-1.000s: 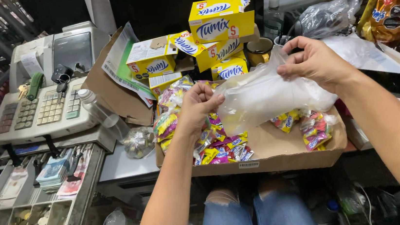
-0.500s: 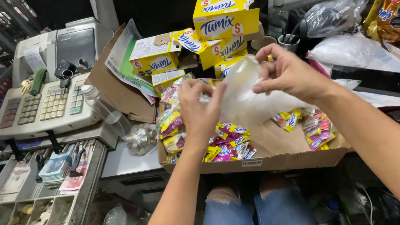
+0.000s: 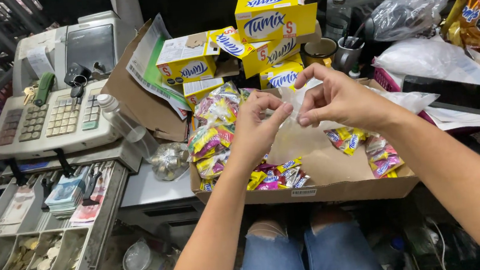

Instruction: Packing small candy packets from a box into a plastic bag

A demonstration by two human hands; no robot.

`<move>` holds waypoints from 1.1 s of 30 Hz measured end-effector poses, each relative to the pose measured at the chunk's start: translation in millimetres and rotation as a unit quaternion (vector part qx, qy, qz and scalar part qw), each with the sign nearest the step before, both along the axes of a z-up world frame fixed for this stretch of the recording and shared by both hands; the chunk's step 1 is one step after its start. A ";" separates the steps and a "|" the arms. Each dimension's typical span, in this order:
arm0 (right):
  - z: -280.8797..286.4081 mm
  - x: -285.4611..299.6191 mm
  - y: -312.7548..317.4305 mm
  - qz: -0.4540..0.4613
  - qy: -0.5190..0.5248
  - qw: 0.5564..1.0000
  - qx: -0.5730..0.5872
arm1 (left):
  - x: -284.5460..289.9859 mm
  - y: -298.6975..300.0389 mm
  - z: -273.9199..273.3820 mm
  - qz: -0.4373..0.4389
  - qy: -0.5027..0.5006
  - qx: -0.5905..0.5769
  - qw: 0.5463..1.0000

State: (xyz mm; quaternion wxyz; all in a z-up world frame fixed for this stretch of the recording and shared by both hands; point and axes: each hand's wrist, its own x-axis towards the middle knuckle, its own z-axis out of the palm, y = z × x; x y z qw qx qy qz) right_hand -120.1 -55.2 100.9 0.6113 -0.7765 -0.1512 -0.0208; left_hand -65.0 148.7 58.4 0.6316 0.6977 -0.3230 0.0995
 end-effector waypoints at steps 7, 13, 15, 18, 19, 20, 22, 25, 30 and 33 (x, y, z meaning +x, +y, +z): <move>-10.9 3.9 1.9 0.006 -0.008 1.000 0.000 | -16.9 4.8 24.2 -0.064 0.005 -0.041 0.997; 17.4 -11.5 -8.0 -0.018 -0.058 0.998 0.021 | -3.0 1.0 12.5 -0.199 0.069 0.008 0.978; 27.9 -9.0 -24.3 -0.068 -0.121 0.990 0.024 | 10.4 5.3 -0.1 -0.217 0.094 0.049 0.970; 52.0 -22.9 -38.7 -0.163 -0.096 0.981 0.052 | 13.3 16.8 -0.4 -0.203 0.142 0.075 0.966; 50.3 -22.1 -47.0 -0.163 -0.096 0.981 0.051 | 13.4 17.4 -0.2 -0.203 0.141 0.075 0.966; 48.7 -21.4 -55.4 -0.171 -0.112 0.977 0.060 | 13.4 18.0 0.0 -0.209 0.178 0.035 0.961; 44.6 -20.3 -66.9 -0.179 -0.128 0.973 0.069 | 17.5 18.0 -4.4 -0.215 0.214 -0.005 0.953; 36.3 -17.7 -77.5 -0.198 -0.127 0.969 0.076 | 21.7 15.3 -7.7 -0.221 0.223 -0.056 0.948; 26.5 -11.3 -82.4 -0.221 -0.102 0.967 0.072 | 15.5 10.7 -4.1 -0.169 0.246 -0.067 0.952; 47.7 -33.1 -47.6 -0.308 -0.159 0.933 -0.092 | 8.2 5.6 -0.2 -0.149 0.272 -0.056 0.949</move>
